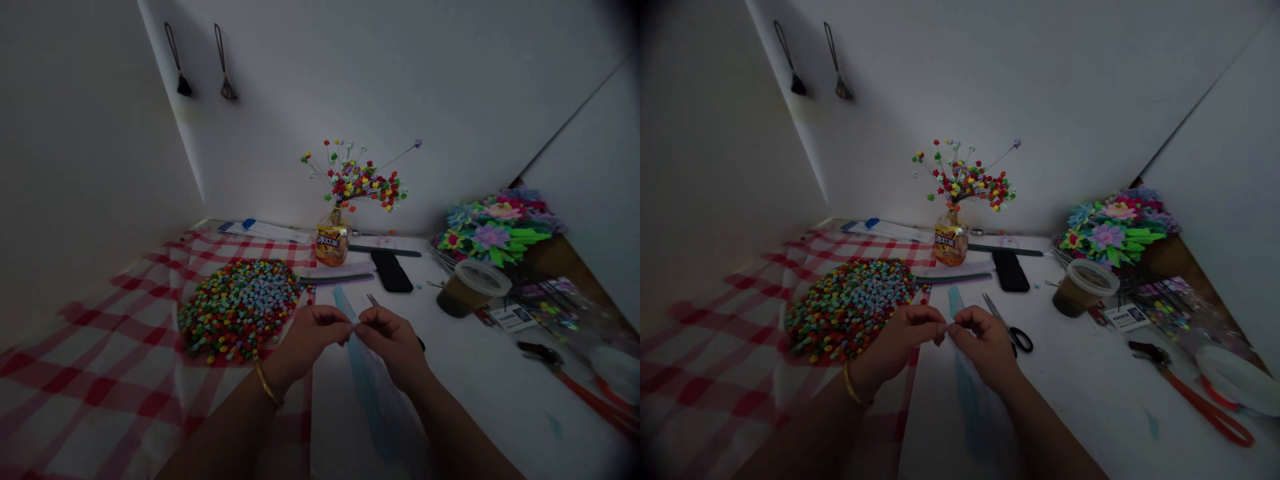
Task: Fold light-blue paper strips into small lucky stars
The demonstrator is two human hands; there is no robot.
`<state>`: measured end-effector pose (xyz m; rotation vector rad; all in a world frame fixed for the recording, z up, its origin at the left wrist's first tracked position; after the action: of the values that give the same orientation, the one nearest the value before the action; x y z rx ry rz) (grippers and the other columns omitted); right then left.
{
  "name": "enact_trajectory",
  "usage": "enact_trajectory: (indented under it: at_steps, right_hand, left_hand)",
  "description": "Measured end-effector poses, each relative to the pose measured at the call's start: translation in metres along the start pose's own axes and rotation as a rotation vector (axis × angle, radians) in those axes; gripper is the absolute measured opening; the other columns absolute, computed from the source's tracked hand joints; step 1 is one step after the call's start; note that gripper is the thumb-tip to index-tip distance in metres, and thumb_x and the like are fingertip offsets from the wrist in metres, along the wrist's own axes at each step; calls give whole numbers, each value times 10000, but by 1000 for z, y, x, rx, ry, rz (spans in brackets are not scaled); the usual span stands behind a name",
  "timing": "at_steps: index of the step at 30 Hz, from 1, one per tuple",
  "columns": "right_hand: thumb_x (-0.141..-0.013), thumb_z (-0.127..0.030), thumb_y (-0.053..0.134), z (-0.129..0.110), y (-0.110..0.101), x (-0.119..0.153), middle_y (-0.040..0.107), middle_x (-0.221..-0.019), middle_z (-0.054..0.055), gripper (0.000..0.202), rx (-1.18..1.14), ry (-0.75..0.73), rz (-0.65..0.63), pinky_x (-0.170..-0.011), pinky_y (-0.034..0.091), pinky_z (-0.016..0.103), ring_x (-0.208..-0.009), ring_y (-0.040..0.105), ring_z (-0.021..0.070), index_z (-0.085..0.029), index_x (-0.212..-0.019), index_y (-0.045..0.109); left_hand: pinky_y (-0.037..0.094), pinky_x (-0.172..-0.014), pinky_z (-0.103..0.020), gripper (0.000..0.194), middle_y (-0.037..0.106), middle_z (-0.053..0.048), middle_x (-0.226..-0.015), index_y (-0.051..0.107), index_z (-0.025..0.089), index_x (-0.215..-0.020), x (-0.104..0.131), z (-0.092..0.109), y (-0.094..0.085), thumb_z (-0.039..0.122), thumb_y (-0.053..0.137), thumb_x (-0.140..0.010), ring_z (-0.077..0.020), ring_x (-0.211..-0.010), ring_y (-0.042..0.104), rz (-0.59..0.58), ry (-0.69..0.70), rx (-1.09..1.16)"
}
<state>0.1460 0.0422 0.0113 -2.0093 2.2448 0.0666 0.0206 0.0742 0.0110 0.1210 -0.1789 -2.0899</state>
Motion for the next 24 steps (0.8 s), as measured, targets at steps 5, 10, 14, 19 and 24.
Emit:
enact_trajectory:
  at_steps: [5, 10, 14, 19, 24]
  right_hand:
    - [-664, -291, 696, -3, 0, 1, 593, -663, -6, 122, -17, -48, 17, -569, 449, 269, -620, 547, 133, -204, -708, 622]
    - [-673, -291, 694, -4, -1, 2, 614, -675, 0, 115, 0, -57, 14, -575, 478, 288, -624, 573, 145, -211, -736, 639]
    - [-733, -239, 639, -14, 1, 4, 637, -685, 8, 21, 110, -200, -25, -596, 494, 309, -644, 598, 157, -223, -744, 648]
    - [-785, -160, 576, -42, 8, 18, 675, -808, 60, 145, 443, -645, -57, -690, 518, 368, -763, 634, 197, -237, -873, 662]
    - [-776, -103, 557, -49, 10, 26, 692, -814, 57, 234, 592, -854, -42, -774, 518, 400, -844, 642, 220, -246, -936, 651]
  left_hand:
    - [381, -590, -253, 88, 573, 8, -522, 662, 151, -577, -1, -2, -1, 164, 628, -657, -120, -554, 494, -8, 10, 18]
    - [378, -575, -247, 44, 583, 13, -541, 679, 151, -628, -2, -3, -2, 185, 666, -652, -112, -545, 495, -6, 6, 43]
    - [380, -577, -247, 69, 582, 10, -506, 685, 141, -600, -1, -5, 0, 154, 651, -659, -105, -523, 500, -46, -14, 112]
    - [377, -527, -246, 46, 574, 4, -525, 688, 118, -593, -1, -9, 4, 143, 667, -625, -95, -486, 494, -68, -74, 308]
    - [379, -530, -247, 88, 545, 8, -511, 683, 114, -600, -1, -12, 6, 194, 706, -627, -101, -502, 500, -87, -114, 359]
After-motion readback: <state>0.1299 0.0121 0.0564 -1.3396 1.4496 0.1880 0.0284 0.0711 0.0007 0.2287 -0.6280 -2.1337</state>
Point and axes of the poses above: each hand's wrist, its own x-axis away from the middle knuckle, its own y-axis out of the palm, z = x × y, the point moved 7 cm from there along -x, towards the middle knuckle
